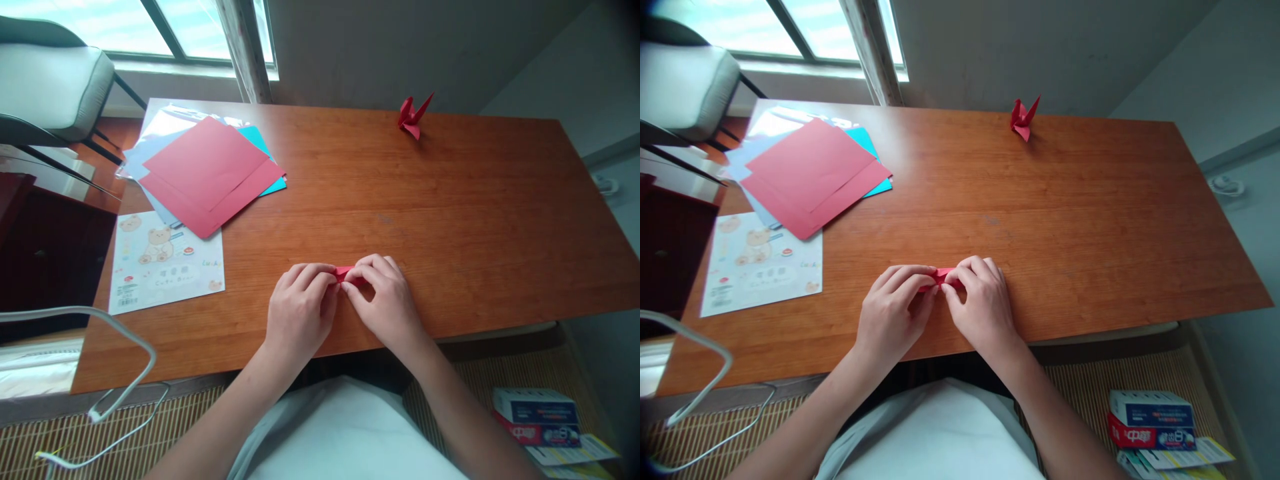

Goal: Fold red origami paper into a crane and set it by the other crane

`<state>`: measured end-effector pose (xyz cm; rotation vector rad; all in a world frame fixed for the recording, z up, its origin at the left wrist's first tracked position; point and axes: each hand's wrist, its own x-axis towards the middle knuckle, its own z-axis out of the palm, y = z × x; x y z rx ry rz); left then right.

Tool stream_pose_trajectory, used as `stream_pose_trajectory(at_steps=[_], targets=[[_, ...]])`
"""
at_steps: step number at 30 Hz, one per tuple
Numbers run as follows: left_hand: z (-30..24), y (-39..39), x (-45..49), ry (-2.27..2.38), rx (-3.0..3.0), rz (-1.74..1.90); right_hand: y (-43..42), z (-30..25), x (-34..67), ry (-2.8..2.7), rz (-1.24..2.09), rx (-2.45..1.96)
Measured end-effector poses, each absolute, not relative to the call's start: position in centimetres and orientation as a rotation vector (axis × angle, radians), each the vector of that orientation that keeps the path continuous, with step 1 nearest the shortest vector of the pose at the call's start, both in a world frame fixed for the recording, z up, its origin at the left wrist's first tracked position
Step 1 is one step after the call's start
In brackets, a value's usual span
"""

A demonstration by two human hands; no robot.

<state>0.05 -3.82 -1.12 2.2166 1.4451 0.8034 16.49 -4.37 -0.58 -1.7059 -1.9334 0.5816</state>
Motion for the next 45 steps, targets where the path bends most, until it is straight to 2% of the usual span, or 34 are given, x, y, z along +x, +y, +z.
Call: stream_pose_trajectory(at_steps=[32, 45], targets=[[-0.8, -3.5, 0.6, 1.491, 2.246, 0.701, -4.8, -0.8, 16.0, -1.927, 0.523, -1.740], [-0.9, -3.3, 0.5, 1.466, 2.202, 0.723, -5.5, -1.3, 20.1, -1.861, 0.310, -1.769]])
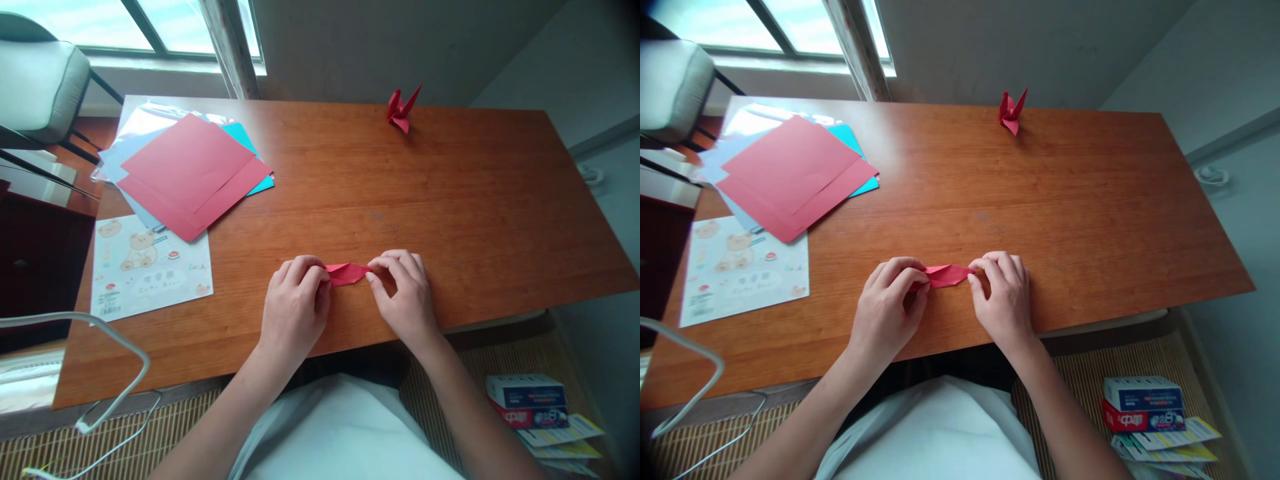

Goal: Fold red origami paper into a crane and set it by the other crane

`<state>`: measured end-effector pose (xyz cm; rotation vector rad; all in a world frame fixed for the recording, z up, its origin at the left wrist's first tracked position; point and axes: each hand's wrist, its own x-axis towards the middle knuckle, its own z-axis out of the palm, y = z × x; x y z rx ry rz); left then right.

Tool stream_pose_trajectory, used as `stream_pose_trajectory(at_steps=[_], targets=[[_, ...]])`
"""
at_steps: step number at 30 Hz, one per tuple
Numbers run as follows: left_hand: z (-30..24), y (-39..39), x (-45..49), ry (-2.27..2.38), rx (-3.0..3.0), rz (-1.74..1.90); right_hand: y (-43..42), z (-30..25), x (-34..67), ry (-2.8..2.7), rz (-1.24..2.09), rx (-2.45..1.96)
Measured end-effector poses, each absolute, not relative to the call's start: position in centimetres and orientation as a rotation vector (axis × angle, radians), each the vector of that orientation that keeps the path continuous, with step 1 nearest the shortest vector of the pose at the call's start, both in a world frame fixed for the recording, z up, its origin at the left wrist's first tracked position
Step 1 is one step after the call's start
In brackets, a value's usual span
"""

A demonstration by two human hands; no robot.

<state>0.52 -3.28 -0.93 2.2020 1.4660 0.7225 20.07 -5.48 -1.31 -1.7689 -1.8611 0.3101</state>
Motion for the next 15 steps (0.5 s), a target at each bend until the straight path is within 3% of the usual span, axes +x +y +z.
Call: stream_pose_trajectory(at_steps=[15], targets=[[-1.1, -3.8, 1.0, 1.559, 2.199, 0.683, -4.2, -1.7, 17.2, -2.036, 0.433, -1.667]])
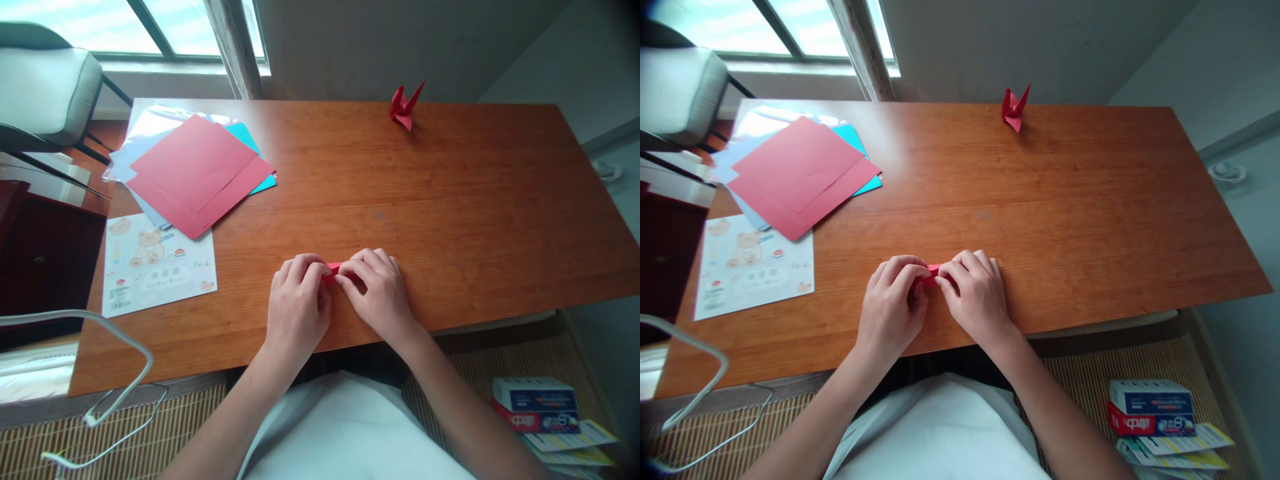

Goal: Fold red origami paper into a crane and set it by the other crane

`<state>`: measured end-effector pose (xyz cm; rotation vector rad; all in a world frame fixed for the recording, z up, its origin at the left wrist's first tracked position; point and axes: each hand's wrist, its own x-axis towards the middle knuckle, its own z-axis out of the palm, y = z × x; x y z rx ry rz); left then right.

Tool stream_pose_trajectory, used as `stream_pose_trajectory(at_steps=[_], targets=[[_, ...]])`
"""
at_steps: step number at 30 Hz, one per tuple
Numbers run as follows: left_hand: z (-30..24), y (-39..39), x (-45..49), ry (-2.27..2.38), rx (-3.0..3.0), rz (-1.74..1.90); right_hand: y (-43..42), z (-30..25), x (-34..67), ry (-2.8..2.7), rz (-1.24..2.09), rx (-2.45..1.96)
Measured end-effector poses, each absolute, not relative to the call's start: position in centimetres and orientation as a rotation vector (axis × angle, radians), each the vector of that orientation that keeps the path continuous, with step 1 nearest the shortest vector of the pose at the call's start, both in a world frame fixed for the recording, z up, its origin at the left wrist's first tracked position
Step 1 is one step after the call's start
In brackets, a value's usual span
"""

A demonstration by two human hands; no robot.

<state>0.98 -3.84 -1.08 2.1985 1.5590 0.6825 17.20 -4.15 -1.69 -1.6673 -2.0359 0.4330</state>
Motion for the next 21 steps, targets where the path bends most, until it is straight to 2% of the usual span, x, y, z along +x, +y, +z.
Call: stream_pose_trajectory(at_steps=[21], targets=[[-1.1, -3.8, 0.0, 1.487, 2.299, 0.631, -4.3, -1.5, 18.9, -2.120, 0.471, -1.553]])
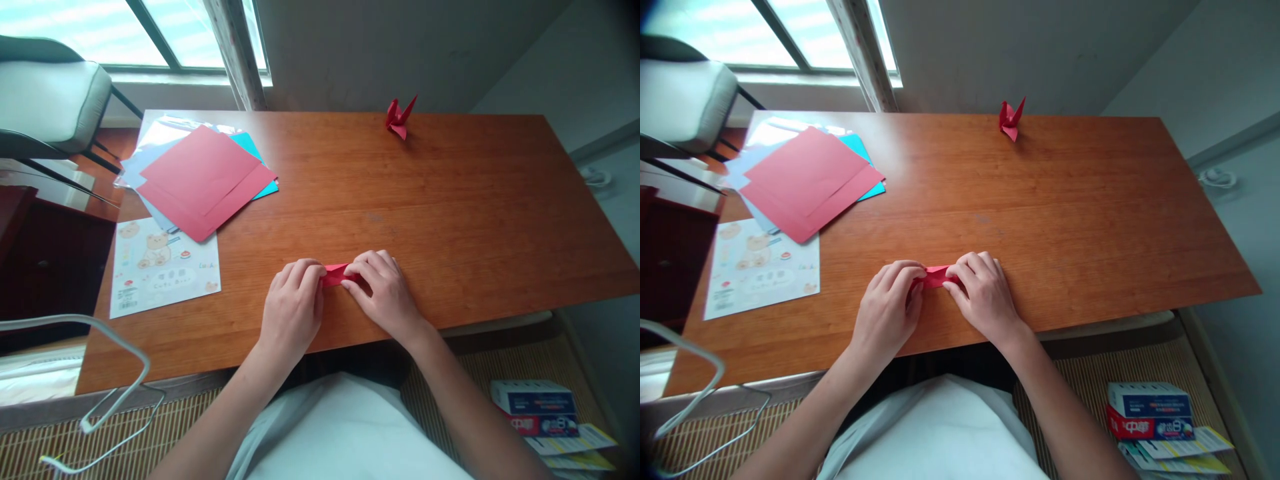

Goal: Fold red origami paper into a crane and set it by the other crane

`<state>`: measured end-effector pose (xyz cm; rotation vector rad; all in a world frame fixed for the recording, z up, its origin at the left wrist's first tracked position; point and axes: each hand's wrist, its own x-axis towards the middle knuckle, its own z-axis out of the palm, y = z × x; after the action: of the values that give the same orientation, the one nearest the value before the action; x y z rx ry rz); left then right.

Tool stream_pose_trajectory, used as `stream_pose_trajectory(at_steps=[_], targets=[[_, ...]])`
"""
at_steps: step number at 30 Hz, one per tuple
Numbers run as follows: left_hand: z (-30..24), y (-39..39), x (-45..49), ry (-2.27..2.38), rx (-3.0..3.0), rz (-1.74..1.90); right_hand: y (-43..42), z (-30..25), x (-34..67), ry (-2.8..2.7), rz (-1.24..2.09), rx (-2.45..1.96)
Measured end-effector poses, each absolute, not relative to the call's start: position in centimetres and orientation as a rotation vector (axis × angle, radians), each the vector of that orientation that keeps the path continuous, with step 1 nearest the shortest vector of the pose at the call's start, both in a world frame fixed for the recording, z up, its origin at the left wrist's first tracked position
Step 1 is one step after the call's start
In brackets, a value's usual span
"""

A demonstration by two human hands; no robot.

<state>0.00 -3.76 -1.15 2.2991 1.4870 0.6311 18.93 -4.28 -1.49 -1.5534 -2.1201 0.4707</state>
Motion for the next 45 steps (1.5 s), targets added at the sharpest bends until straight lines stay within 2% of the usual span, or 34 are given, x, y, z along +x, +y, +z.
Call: stream_pose_trajectory(at_steps=[9, 23, 37, 42, 45], targets=[[-1.4, -3.8, -1.9, 1.267, 2.506, 0.601, -3.7, -1.8, 18.7, -2.182, 0.353, -1.333], [-1.2, -3.5, -1.8, 1.299, 2.655, 0.567, -3.7, -1.6, 18.4, -2.243, 0.289, -1.377], [-1.1, -4.9, -3.6, 1.650, 2.096, 0.956, -1.5, 0.0, 17.3, -2.315, 0.648, -1.366], [-0.7, -5.9, -3.7, 1.668, 1.768, 1.027, -1.7, 0.0, 17.5, -1.952, 0.900, -1.366], [-0.5, -5.6, -2.2, 1.464, 1.487, 1.100, -2.0, -0.4, 17.0, -1.555, 1.126, -1.350]])
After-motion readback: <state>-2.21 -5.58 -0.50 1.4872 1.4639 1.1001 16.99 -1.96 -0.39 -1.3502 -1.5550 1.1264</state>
